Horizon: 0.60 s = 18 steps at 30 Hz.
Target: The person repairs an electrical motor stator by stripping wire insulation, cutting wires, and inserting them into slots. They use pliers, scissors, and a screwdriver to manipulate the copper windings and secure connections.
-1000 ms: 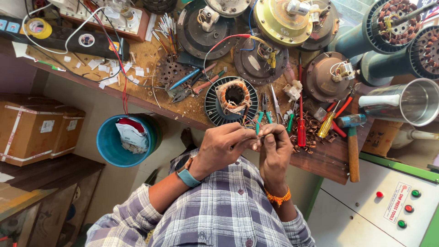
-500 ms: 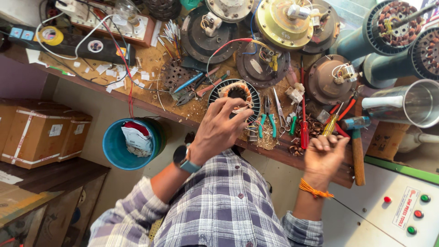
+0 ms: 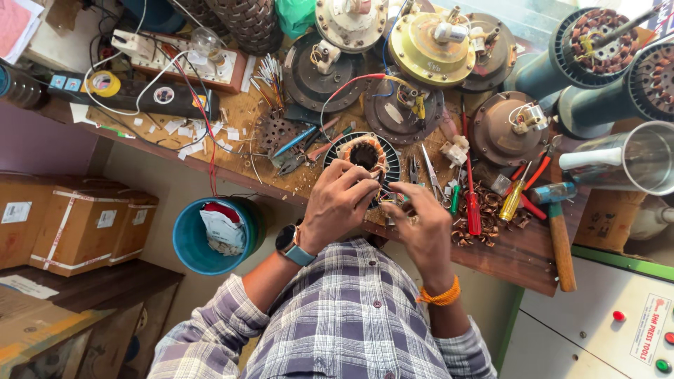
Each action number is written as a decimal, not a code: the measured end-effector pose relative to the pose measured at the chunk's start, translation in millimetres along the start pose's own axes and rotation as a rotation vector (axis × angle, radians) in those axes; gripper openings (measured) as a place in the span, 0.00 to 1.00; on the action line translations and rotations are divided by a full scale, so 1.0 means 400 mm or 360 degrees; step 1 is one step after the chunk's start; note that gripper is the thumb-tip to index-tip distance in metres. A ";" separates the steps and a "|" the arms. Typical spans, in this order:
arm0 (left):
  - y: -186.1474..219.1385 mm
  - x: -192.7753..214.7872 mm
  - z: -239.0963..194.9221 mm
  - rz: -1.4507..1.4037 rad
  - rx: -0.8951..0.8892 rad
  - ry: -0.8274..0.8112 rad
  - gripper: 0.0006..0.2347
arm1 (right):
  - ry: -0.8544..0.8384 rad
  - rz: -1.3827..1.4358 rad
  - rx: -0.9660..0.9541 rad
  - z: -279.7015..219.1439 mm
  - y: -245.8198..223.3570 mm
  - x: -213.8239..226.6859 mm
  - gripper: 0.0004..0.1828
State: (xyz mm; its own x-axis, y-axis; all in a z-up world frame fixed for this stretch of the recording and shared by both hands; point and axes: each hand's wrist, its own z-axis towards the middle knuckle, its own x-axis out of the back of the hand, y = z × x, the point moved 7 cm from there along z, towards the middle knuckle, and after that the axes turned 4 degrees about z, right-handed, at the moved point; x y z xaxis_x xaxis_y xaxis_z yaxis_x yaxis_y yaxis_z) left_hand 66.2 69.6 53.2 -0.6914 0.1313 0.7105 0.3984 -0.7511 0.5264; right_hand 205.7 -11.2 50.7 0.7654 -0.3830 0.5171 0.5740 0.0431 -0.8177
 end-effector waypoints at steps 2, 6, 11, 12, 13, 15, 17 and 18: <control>0.004 -0.001 0.000 -0.0002 -0.0019 0.0010 0.06 | -0.0009 -0.0118 0.0090 0.020 -0.019 -0.016 0.15; 0.008 -0.003 -0.001 -0.0032 -0.0028 0.0033 0.08 | -0.0042 -0.0151 0.0081 0.030 -0.016 -0.022 0.10; 0.006 0.010 -0.005 -0.0122 0.0045 0.0087 0.07 | 0.0020 0.0110 -0.0044 0.014 -0.008 -0.010 0.06; 0.006 0.013 -0.006 -0.0154 0.0064 0.0099 0.07 | 0.0050 0.0150 -0.0044 0.010 -0.009 -0.006 0.06; 0.007 0.013 -0.005 -0.0182 0.0068 0.0106 0.07 | 0.0079 0.0190 -0.0044 0.007 -0.009 -0.002 0.05; 0.009 0.013 -0.007 -0.0243 0.0074 0.0112 0.07 | 0.0095 0.0203 -0.0083 -0.002 -0.004 -0.001 0.05; 0.006 0.010 -0.005 -0.0280 0.0094 0.0116 0.06 | 0.0112 0.0195 -0.0076 -0.007 0.001 0.002 0.04; 0.005 0.009 -0.002 -0.0298 0.0099 0.0118 0.06 | 0.0120 0.0182 -0.0045 -0.006 0.003 0.002 0.04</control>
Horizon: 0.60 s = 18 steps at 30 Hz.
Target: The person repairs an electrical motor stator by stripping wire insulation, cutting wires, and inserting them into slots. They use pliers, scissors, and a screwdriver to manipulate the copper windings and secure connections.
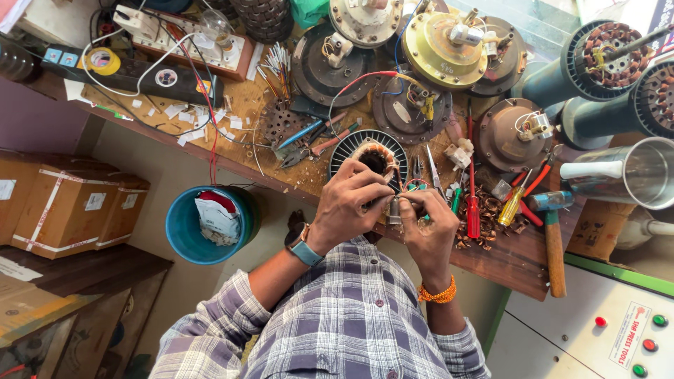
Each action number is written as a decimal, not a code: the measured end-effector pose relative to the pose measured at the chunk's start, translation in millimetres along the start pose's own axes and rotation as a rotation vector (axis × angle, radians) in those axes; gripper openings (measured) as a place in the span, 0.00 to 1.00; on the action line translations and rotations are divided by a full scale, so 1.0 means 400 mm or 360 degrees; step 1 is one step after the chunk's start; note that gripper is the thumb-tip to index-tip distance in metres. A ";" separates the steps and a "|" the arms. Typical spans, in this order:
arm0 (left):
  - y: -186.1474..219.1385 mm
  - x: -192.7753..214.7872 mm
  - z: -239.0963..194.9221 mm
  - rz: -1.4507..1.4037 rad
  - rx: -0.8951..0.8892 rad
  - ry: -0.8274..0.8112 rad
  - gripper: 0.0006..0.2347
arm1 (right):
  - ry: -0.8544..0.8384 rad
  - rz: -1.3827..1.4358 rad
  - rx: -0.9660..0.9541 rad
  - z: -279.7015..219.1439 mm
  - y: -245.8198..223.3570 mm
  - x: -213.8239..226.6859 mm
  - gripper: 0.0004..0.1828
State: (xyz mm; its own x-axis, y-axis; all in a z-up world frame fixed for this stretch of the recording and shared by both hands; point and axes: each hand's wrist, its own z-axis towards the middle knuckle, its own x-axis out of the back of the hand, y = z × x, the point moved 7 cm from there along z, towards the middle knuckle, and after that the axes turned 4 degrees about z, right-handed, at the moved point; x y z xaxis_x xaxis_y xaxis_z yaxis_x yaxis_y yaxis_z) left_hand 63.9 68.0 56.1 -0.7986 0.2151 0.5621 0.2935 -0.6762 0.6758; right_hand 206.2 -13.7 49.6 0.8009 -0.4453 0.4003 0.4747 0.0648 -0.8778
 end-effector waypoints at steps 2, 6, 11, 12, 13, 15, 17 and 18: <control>-0.002 -0.003 0.001 -0.0038 0.0002 -0.0027 0.06 | 0.0007 -0.0020 0.0021 0.001 0.005 0.001 0.04; -0.001 -0.001 0.002 -0.0093 -0.0014 -0.0050 0.06 | 0.0033 -0.0009 -0.0012 0.003 0.015 0.005 0.05; -0.009 -0.016 -0.003 -0.0117 0.0067 -0.0137 0.06 | 0.0059 0.0095 0.0045 -0.001 0.011 0.006 0.07; -0.009 -0.015 -0.005 -0.0115 0.0059 -0.0123 0.06 | 0.0077 0.0104 0.0062 -0.003 0.010 0.005 0.07; -0.013 -0.019 -0.006 -0.0140 0.0081 -0.0138 0.06 | 0.0094 0.0113 0.0079 -0.005 0.010 0.004 0.08; -0.022 -0.028 -0.009 -0.0191 0.0128 -0.0169 0.06 | 0.0127 0.0151 0.0119 -0.013 0.014 0.002 0.08; -0.031 -0.034 -0.012 -0.0241 0.0165 -0.0154 0.06 | 0.0243 0.0256 -0.0006 -0.024 0.043 0.013 0.10; -0.036 -0.036 -0.012 -0.0266 0.0183 -0.0144 0.06 | 0.0342 0.0342 -0.0149 -0.029 0.071 0.023 0.11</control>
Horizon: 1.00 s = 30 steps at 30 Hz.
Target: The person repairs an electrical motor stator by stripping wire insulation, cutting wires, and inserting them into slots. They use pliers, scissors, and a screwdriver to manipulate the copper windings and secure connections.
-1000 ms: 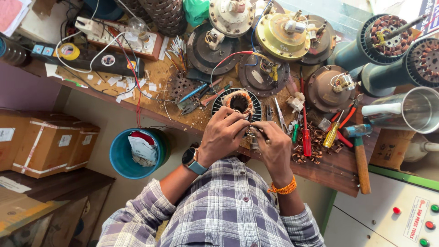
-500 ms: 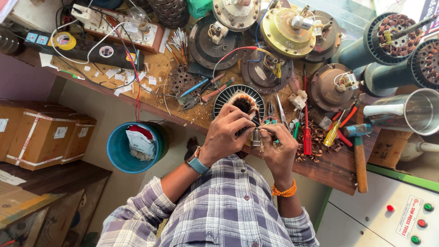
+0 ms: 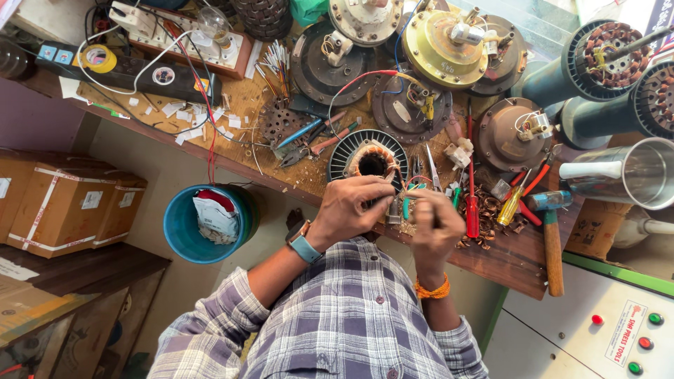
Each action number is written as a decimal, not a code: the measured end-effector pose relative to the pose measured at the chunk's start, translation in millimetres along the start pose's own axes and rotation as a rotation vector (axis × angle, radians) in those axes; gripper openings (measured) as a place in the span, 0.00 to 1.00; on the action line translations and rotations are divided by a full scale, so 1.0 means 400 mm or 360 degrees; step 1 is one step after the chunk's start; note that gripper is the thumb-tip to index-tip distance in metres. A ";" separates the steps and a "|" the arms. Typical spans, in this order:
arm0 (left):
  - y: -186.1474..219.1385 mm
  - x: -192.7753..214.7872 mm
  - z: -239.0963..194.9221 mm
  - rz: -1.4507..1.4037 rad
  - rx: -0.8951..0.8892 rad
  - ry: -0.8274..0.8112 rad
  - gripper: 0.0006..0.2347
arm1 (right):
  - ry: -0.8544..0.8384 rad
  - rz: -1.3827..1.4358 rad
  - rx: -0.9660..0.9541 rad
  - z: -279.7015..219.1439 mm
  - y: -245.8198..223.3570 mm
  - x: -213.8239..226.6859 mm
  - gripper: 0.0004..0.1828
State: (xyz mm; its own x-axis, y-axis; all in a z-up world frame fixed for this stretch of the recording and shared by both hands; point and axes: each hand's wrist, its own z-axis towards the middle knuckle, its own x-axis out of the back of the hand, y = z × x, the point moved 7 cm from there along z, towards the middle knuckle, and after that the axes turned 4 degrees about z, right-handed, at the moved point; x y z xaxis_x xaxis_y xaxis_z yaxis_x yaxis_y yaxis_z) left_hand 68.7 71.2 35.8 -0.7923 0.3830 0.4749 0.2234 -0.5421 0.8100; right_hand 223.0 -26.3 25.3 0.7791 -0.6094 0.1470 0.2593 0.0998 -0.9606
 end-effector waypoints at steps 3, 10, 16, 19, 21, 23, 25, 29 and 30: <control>-0.027 0.007 0.001 -0.0179 0.0119 0.0070 0.07 | 0.0295 0.0417 -0.0134 0.013 0.060 0.067 0.12; -0.054 -0.004 0.014 -0.0462 0.0430 0.0111 0.06 | 0.0341 0.1202 -0.0523 0.007 0.196 0.095 0.12; -0.093 -0.027 0.010 -0.0875 0.0620 0.0087 0.07 | 0.0198 0.1210 -0.0892 -0.010 0.252 0.072 0.11; -0.109 -0.034 0.005 -0.0993 0.0685 0.0075 0.08 | 0.0071 0.1188 -0.0940 -0.013 0.254 0.056 0.11; -0.109 -0.032 0.002 -0.1027 0.0669 0.0077 0.08 | 0.0036 0.1264 -0.0978 -0.016 0.252 0.046 0.11; -0.107 -0.031 0.002 -0.1047 0.0664 0.0057 0.08 | -0.0012 0.1359 -0.0968 -0.015 0.243 0.034 0.10; -0.102 -0.027 0.002 -0.1066 0.0686 0.0047 0.08 | -0.0064 0.1464 -0.0907 -0.012 0.224 0.027 0.10; -0.067 0.001 0.005 -0.0842 0.0579 0.0068 0.07 | -0.0050 0.1355 -0.0789 -0.008 0.200 0.037 0.10; -0.053 0.013 0.006 -0.0720 0.0502 0.0083 0.06 | -0.0055 0.1305 -0.0770 -0.010 0.196 0.041 0.10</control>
State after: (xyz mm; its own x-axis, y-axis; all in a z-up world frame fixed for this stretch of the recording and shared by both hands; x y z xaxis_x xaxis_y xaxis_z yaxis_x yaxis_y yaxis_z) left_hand 61.4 86.5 21.9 -0.8741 0.4838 0.0447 0.0074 -0.0788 0.9969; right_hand 253.7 -31.6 -48.6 0.6320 -0.4697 -0.6164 -0.6336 0.1447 -0.7600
